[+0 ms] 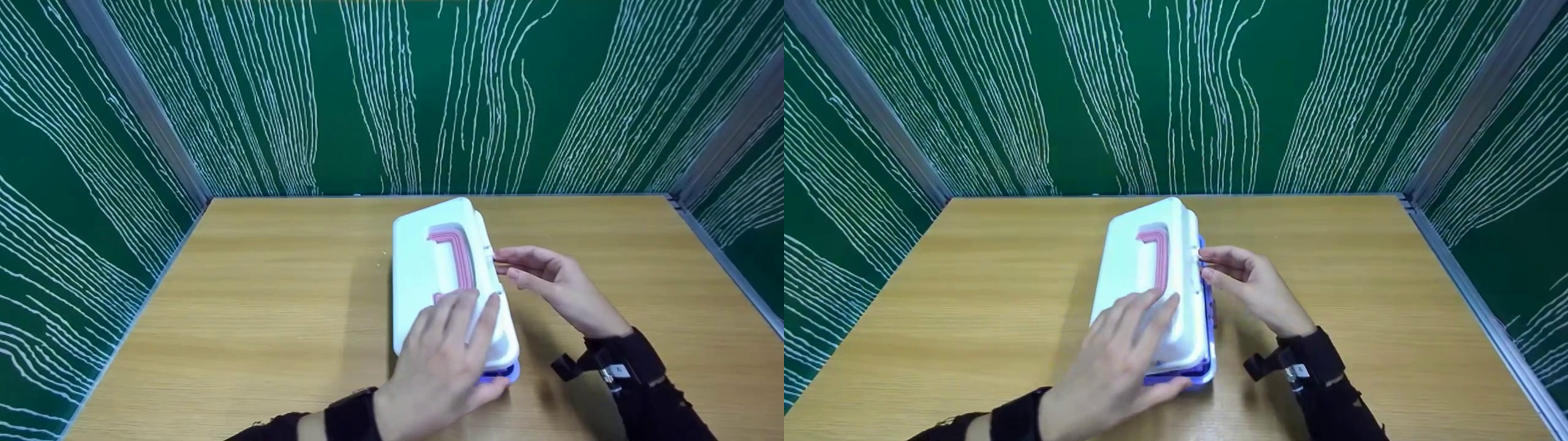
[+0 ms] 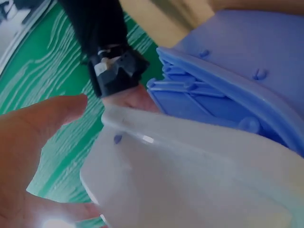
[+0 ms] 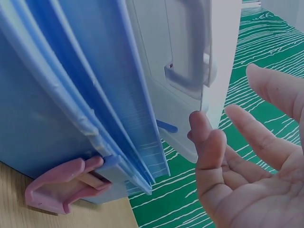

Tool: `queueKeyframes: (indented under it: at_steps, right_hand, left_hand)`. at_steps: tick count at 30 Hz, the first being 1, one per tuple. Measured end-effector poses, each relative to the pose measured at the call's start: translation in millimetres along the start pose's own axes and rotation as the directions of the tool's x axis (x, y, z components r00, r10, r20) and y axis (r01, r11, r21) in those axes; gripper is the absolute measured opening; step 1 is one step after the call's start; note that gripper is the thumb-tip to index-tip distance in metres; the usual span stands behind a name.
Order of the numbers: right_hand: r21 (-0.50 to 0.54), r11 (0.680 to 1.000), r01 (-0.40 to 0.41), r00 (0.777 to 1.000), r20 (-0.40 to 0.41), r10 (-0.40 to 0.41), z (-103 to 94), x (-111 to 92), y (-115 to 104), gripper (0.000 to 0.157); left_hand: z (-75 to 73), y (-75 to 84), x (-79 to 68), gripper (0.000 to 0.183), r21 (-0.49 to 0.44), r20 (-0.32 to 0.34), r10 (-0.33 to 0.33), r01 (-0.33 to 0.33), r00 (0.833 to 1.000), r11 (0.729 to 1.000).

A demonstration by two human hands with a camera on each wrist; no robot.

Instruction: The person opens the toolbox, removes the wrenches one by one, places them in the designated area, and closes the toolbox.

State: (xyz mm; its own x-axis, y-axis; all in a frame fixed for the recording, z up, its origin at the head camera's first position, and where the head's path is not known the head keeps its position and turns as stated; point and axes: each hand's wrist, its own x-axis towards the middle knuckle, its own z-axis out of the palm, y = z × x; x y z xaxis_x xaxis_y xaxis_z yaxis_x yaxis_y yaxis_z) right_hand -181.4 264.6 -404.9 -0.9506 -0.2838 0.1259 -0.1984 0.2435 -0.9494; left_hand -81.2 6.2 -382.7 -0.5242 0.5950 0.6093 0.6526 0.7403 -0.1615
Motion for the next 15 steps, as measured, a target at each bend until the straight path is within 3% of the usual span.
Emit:
queueKeyframes:
  at_steps: [4,7,15]
  right_hand:
    - [0.007,1.000,0.010,1.000,-0.009,-0.010,0.5,-0.5,-1.2,0.041]
    - [0.011,1.000,0.012,1.000,-0.011,-0.012,1.0,-1.0,-2.1,0.040]
    - [0.031,0.999,0.025,1.000,-0.011,-0.024,2.8,-1.5,-3.2,0.040]
  left_hand:
    - [7.0,6.5,5.1,0.098,0.131,-0.053,0.021,-0.014,0.998,0.991]
    - [11.0,8.4,8.0,0.096,0.192,-0.057,0.038,-0.027,0.998,0.981]
    - [14.4,8.2,13.2,0.080,0.231,-0.052,0.051,-0.038,0.997,0.972]
